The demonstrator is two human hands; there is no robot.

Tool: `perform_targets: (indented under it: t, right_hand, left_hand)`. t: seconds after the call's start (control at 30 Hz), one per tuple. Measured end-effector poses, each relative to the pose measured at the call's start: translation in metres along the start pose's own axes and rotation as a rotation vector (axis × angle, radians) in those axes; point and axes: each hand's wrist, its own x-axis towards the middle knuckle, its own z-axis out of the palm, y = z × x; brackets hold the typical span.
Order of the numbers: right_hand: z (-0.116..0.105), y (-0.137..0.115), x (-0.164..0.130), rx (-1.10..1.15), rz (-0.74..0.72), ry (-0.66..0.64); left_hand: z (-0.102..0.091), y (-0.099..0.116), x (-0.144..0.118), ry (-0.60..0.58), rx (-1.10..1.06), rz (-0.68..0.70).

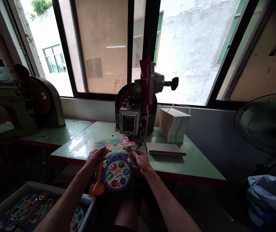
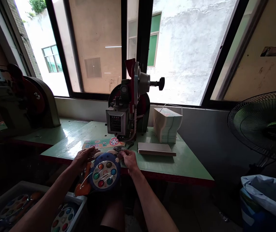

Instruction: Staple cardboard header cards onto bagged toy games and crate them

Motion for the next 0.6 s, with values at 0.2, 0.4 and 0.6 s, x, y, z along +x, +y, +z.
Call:
perform_targets:
  t: [0.2,0.4,0.6]
  right_hand:
    - [0.011,0.004,0.005,0.013,-0.013,-0.016]
    - [0.01,0.004,0.003,0.027,-0.006,0.002]
    - [0.007,-0.005,-0.003,0.036,0.046,-0.048]
  left_hand:
    - [-0.008,0.001,0.001,0.014,-0.036,0.0]
    - [-0.009,0.0,0.001,-0.005,-0.035,-0.009]
    - [-0.009,-0.005,-0.016,-0.098,-0.056,0.007]
